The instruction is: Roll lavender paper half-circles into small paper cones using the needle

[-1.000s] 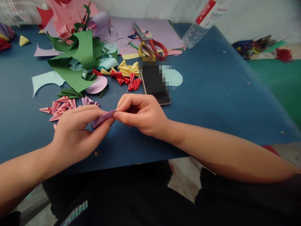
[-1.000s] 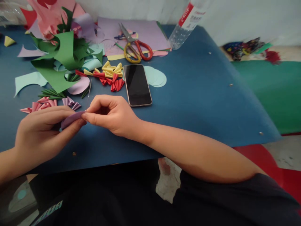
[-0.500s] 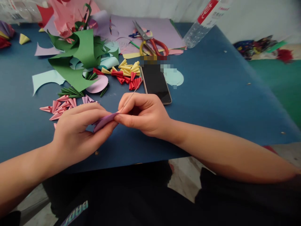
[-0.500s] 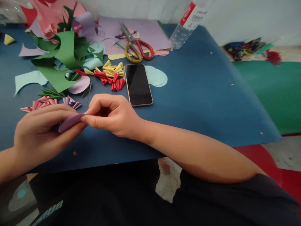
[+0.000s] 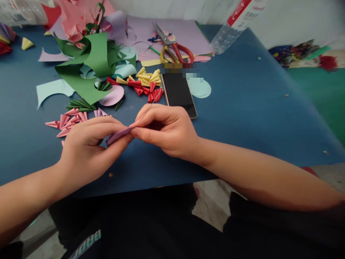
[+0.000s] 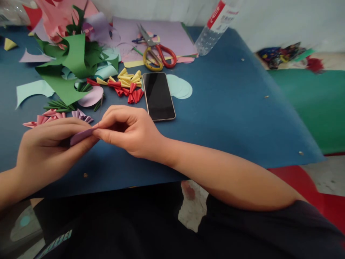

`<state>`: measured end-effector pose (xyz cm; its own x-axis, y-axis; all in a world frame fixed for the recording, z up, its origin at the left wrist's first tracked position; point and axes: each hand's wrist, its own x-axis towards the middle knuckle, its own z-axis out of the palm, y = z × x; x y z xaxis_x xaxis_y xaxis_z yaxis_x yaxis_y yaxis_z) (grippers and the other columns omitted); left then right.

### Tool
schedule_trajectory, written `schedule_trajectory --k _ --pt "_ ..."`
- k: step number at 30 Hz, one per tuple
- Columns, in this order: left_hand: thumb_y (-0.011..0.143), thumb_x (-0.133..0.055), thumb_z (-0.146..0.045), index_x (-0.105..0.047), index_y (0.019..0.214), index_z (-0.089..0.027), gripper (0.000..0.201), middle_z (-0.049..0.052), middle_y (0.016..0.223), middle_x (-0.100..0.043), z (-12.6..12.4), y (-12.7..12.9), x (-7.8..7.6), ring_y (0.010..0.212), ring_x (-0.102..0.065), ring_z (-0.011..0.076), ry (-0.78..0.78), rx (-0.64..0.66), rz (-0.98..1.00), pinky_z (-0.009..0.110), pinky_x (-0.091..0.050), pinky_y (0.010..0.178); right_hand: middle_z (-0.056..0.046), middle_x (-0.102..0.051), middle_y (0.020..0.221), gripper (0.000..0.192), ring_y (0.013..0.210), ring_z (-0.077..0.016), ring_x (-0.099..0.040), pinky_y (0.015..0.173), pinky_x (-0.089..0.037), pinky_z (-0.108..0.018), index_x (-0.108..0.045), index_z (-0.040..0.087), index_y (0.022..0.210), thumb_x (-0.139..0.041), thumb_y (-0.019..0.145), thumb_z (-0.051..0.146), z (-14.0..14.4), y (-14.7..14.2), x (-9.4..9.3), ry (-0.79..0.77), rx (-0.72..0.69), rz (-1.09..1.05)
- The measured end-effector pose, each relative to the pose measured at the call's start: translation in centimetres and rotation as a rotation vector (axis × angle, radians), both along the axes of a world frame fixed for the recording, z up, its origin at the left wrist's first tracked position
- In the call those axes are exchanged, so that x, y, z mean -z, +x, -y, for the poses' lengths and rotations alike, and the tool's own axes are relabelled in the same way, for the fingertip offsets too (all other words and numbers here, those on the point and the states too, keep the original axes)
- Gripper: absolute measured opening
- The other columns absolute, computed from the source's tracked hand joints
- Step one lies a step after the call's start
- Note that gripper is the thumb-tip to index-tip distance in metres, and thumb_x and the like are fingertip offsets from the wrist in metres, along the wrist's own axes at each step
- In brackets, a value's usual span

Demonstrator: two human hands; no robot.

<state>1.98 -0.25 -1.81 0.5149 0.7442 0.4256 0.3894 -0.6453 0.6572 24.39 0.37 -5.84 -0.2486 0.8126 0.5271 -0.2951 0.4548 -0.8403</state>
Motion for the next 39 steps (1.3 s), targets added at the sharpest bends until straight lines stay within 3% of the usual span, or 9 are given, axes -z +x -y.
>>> schedule_trajectory --k 8,20,26,30,39 --pt "0.103 -0.075 -0.019 -0.076 0.089 -0.025 0.015 -0.001 0.086 -0.078 0.1 -0.1 -0.3 0.070 -0.069 0.0148 -0.014 -0.027 -0.021 0.028 -0.052 0.063 -0.003 -0.078 0.089 0.015 0.079 -0.0113 -0.072 0.071 -0.058 -0.024 -0.087 0.014 0.093 -0.100 0.090 0.021 0.3 -0.1 0.0 -0.033 0.038 0.032" --pt "0.103 -0.078 -0.016 -0.079 0.097 -0.025 0.011 -0.001 0.092 -0.083 -0.1 -0.3 -0.2 0.077 -0.076 0.0141 0.066 0.033 -0.032 0.024 -0.059 0.071 -0.004 -0.078 0.086 0.022 0.077 -0.0122 -0.071 0.067 -0.057 -0.024 -0.085 0.014 0.091 -0.095 0.098 0.032 -0.2 0.6 -0.4 0.182 0.108 0.170" --pt "0.099 -0.079 -0.012 -0.081 0.100 -0.027 0.015 -0.002 0.098 -0.084 -0.1 -0.5 -0.3 0.080 -0.077 0.0135 0.074 0.063 -0.007 0.024 -0.061 0.074 -0.004 -0.081 0.087 0.014 0.079 -0.0119 -0.073 0.071 -0.060 -0.025 -0.086 0.013 0.092 -0.096 0.095 0.022 -0.3 0.6 -0.2 0.279 0.084 0.149" --pt "0.099 -0.079 -0.010 -0.081 0.102 -0.027 0.017 -0.003 0.101 -0.084 -0.2 -0.5 -0.2 0.082 -0.076 0.0122 0.079 0.082 0.006 0.022 -0.060 0.075 -0.003 -0.080 0.097 0.011 0.083 -0.0095 -0.072 0.070 -0.059 -0.022 -0.089 0.013 0.105 -0.093 0.096 0.014 -0.1 0.8 -0.3 0.283 0.091 0.181" --pt "0.097 -0.081 -0.017 -0.085 0.093 -0.028 0.013 0.000 0.095 -0.084 0.1 0.0 -0.5 0.079 -0.075 0.0164 -0.113 -0.018 0.072 0.027 -0.060 0.067 -0.003 -0.080 0.090 0.006 0.077 -0.0104 -0.071 0.070 -0.058 -0.024 -0.088 0.014 0.097 -0.093 0.097 0.018 -0.1 0.7 -0.3 0.352 0.185 0.194"
